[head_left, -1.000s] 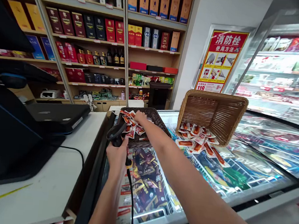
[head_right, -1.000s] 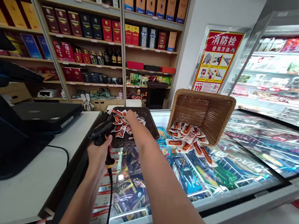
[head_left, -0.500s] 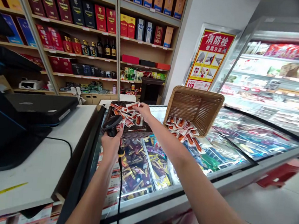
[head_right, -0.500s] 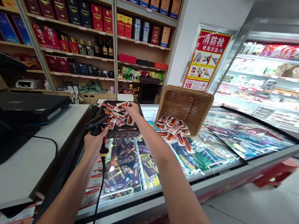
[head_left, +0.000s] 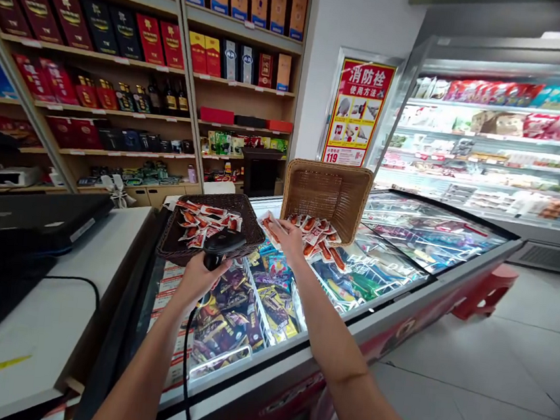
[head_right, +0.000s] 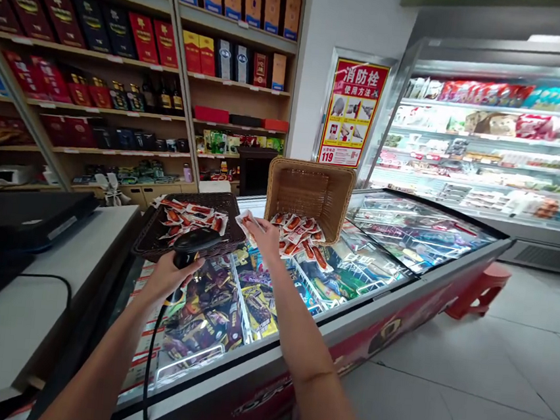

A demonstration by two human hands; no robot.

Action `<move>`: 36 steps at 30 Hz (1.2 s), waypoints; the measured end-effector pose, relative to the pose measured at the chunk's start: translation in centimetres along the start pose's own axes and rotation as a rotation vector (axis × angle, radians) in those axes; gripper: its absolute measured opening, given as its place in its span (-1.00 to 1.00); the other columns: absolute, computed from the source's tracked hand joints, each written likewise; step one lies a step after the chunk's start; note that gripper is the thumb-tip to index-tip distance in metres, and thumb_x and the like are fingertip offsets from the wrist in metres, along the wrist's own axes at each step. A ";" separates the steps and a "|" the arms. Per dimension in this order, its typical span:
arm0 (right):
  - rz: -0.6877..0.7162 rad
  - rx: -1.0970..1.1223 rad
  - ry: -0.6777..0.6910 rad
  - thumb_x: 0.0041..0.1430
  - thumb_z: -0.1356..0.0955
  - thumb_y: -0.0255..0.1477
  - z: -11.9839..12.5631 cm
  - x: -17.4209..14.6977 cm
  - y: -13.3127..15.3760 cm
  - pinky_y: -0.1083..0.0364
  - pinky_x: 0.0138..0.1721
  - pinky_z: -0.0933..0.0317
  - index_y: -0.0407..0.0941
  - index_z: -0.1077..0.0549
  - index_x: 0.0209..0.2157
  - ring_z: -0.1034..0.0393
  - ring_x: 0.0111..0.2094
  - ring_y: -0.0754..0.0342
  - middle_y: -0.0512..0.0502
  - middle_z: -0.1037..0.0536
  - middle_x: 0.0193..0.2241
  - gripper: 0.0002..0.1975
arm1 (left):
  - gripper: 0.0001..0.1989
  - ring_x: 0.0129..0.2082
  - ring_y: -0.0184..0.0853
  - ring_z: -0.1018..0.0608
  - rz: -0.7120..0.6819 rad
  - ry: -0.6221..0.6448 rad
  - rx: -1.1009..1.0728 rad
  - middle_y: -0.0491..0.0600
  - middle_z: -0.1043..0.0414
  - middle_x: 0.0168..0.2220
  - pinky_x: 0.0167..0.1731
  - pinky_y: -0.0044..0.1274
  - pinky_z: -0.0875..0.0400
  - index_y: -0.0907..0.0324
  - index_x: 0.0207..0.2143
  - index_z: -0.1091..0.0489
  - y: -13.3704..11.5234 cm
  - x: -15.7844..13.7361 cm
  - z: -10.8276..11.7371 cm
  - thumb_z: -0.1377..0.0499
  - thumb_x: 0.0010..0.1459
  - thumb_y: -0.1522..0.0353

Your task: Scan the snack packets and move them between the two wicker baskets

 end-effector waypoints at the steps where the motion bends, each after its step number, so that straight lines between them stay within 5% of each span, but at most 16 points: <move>1: 0.004 -0.037 0.017 -0.09 -0.53 -0.07 0.2 0.1 0.2 0.10 -0.17 -0.33 -0.11 -0.66 -0.20 -0.53 -0.27 0.04 -0.02 -0.67 -0.32 -0.52 | -0.55 -0.75 -0.43 -0.25 -0.015 0.016 0.033 -0.20 -0.23 -0.76 -0.68 -0.57 -0.08 0.18 -0.43 -0.39 -0.1 -0.1 0.0 -0.43 -0.23 0.08; 18: 0.010 -0.245 0.137 0.01 -0.49 -0.05 1.9 1.0 -0.2 0.13 -0.33 -0.34 -0.13 -0.69 -0.21 -0.55 -0.33 0.02 -0.08 -0.67 -0.35 -0.54 | -0.62 -0.72 -0.34 -0.33 -0.038 -0.008 0.204 -0.13 -0.30 -0.76 -0.64 -0.54 -0.15 0.12 -0.54 -0.35 -1.8 -1.0 -0.3 -0.40 -0.21 0.08; 29: -0.005 -0.288 0.133 -0.05 -0.51 -0.03 1.8 0.7 0.5 0.11 -0.29 -0.34 -0.14 -0.69 -0.19 -0.55 -0.30 -0.01 -0.05 -0.66 -0.37 -0.48 | -0.67 -0.63 -0.36 -0.32 -0.034 0.002 0.251 -0.15 -0.29 -0.68 -0.63 -0.56 -0.11 0.12 -0.56 -0.36 -1.3 -0.9 -0.5 -0.40 -0.23 0.15; 36: 0.089 -0.365 0.141 0.03 -0.52 -0.13 2.1 0.8 0.8 0.01 -0.10 -0.39 -0.10 -0.71 -0.16 -0.59 -0.16 -0.11 -0.11 -0.71 -0.24 -0.59 | -0.69 -0.58 -0.28 -0.40 -0.025 -0.034 0.243 -0.11 -0.34 -0.66 -0.62 -0.55 -0.12 0.11 -0.56 -0.40 -1.5 -1.0 -0.8 -0.43 -0.28 0.20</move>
Point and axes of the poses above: each hand's wrist, its own x-axis towards the middle knuckle, its own z-axis out of the back of the hand, y = z × x, the point moved 1 cm from there along x, towards the middle knuckle
